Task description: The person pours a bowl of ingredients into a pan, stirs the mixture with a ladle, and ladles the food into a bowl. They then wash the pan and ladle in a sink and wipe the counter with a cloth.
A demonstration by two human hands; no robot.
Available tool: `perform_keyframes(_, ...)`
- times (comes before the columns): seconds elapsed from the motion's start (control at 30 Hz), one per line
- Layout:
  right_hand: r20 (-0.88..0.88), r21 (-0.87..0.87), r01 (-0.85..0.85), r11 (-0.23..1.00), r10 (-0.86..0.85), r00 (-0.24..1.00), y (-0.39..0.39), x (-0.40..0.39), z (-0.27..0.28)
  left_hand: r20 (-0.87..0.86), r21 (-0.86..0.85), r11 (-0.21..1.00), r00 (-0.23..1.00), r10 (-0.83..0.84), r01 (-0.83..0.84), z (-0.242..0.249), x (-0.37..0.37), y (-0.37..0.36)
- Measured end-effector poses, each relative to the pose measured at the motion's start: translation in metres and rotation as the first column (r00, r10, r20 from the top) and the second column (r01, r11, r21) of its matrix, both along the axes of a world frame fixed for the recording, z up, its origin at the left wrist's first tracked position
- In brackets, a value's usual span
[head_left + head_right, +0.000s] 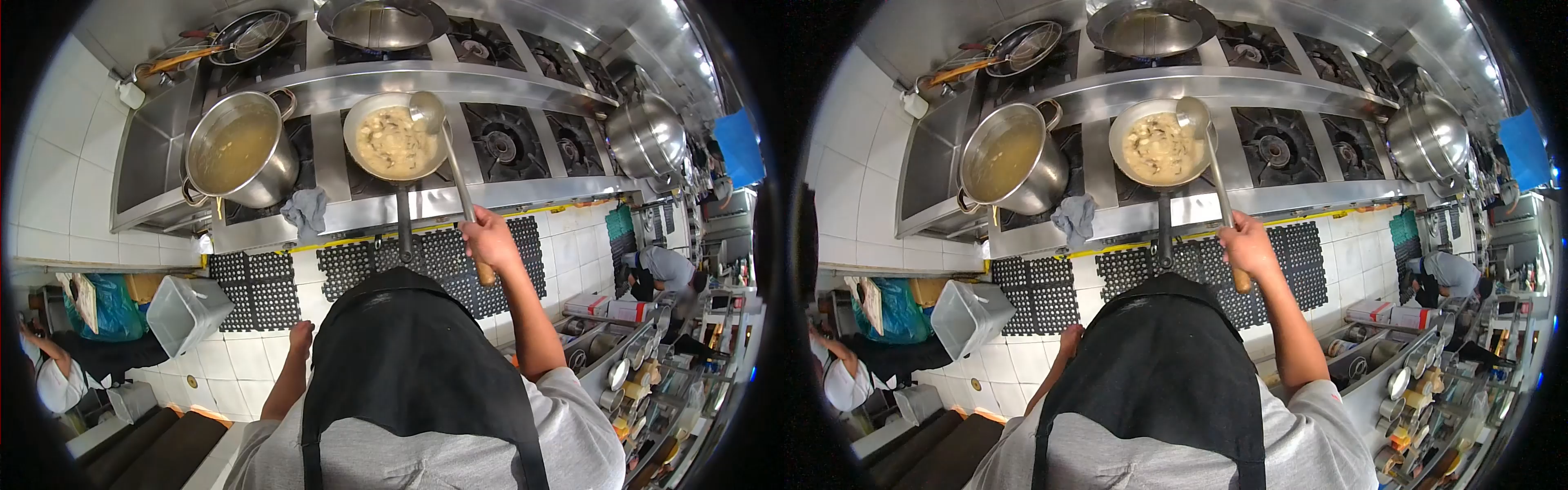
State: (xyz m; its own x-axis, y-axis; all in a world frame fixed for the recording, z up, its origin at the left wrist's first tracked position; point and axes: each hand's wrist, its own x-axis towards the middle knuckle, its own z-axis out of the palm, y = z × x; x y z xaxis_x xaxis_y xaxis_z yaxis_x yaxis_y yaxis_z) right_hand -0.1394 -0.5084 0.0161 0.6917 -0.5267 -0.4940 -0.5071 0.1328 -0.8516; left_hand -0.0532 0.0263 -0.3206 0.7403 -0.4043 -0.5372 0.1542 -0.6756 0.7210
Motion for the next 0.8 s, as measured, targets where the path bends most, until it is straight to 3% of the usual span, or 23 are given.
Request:
perform_keyframes(0.03, -0.050, -0.043, -0.024, 0.999, 0.022, 0.999, 0.007, 0.004, -0.003, -0.029, -0.032, 0.998, 0.998, 0.047, -0.048, -0.001, -0.002, 0.001)
perform_keyframes(0.07, -0.052, 0.023, -0.034, 0.999, 0.036, 0.998, 0.015, 0.008, -0.004, -0.060, -0.062, 0.993, 0.994, 0.095, -0.098, -0.002, -0.005, 0.003)
perform_keyframes(0.1, -0.020, 0.151, -0.002, 0.989, 0.006, 1.000, 0.022, 0.012, -0.002, -0.090, -0.091, 0.985, 0.986, 0.140, -0.148, 0.000, -0.007, 0.003)
perform_keyframes(0.2, 0.076, 0.517, 0.043, 0.855, -0.096, 0.993, 0.036, 0.019, 0.015, 0.026, -0.042, 0.995, 0.995, 0.094, -0.093, 0.009, -0.010, 0.000)
perform_keyframes(0.27, 0.133, 0.870, 0.019, 0.493, -0.271, 0.953, 0.026, 0.017, 0.006, -0.128, -0.011, 0.985, 0.977, 0.168, -0.171, 0.024, -0.006, -0.006)
perform_keyframes(0.3, 0.124, 0.965, -0.028, 0.261, -0.362, 0.924, 0.022, 0.016, 0.005, -0.203, 0.008, 0.978, 0.958, 0.204, -0.206, 0.022, -0.005, -0.005)
perform_keyframes(0.33, 0.117, 0.985, -0.056, 0.166, -0.386, 0.915, 0.019, 0.016, 0.005, -0.184, 0.025, 0.988, 0.971, 0.153, -0.151, 0.020, -0.002, -0.004)
perform_keyframes(0.43, 0.138, 0.986, -0.090, 0.139, -0.385, 0.913, 0.018, 0.011, 0.006, -0.197, 0.058, 0.984, 0.964, 0.178, -0.169, 0.011, 0.000, 0.000)
perform_keyframes(0.5, 0.176, 0.972, -0.107, 0.211, -0.342, 0.923, 0.022, 0.007, 0.012, -0.083, -0.032, 0.992, 0.989, 0.120, -0.123, -0.016, -0.002, 0.012)
perform_keyframes(0.57, 0.199, 0.954, -0.110, 0.279, -0.310, 0.930, 0.024, 0.002, 0.017, -0.123, -0.049, 0.981, 0.975, 0.183, -0.190, -0.021, -0.003, 0.013)
perform_keyframes(0.63, 0.209, 0.933, -0.101, 0.344, -0.293, 0.933, 0.024, -0.003, 0.021, -0.308, 0.031, 0.932, 0.883, 0.354, -0.362, -0.004, -0.002, 0.003)
perform_keyframes(0.8, 0.145, 0.852, 0.011, 0.523, -0.255, 0.956, 0.020, -0.013, 0.042, -0.148, 0.048, 0.990, 0.979, 0.140, -0.134, 0.006, -0.001, 0.002)
